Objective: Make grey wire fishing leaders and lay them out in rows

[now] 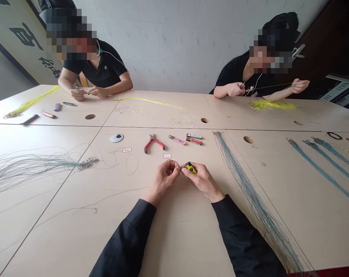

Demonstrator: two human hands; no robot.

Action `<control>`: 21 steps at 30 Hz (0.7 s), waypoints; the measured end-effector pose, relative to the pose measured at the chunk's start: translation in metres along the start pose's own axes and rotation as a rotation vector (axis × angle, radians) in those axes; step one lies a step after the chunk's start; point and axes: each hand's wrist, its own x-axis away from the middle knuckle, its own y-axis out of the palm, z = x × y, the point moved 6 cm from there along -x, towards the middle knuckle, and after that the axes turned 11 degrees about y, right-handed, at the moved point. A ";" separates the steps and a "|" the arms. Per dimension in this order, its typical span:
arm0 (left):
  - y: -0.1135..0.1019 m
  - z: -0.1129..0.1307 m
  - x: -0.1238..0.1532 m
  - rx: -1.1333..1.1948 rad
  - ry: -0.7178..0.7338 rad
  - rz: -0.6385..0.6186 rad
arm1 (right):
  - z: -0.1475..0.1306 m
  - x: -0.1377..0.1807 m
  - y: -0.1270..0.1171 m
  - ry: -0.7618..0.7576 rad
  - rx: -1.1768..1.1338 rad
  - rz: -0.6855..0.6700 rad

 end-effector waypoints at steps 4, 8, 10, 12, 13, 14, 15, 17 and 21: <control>0.001 0.000 0.000 0.019 -0.011 0.004 | 0.000 0.000 0.000 -0.014 0.034 0.031; 0.002 0.001 0.001 0.026 0.005 -0.023 | 0.003 -0.002 0.000 -0.010 0.064 0.056; 0.002 0.001 0.002 0.011 0.020 -0.039 | 0.004 -0.003 0.000 -0.015 0.098 0.091; 0.002 0.001 0.002 0.000 0.019 -0.048 | 0.003 -0.003 -0.002 -0.020 0.154 0.141; 0.002 0.001 0.003 -0.008 0.014 -0.050 | 0.002 -0.003 -0.003 -0.023 0.187 0.168; 0.002 0.001 0.003 -0.017 0.009 -0.050 | 0.001 -0.002 -0.004 -0.028 0.218 0.193; 0.001 0.001 0.003 -0.027 0.005 -0.049 | -0.001 -0.001 -0.005 -0.033 0.245 0.213; 0.001 0.001 0.003 -0.041 0.003 -0.052 | -0.004 0.000 -0.007 -0.041 0.270 0.233; 0.002 0.001 0.004 -0.050 0.003 -0.068 | -0.004 -0.001 -0.007 -0.036 0.252 0.208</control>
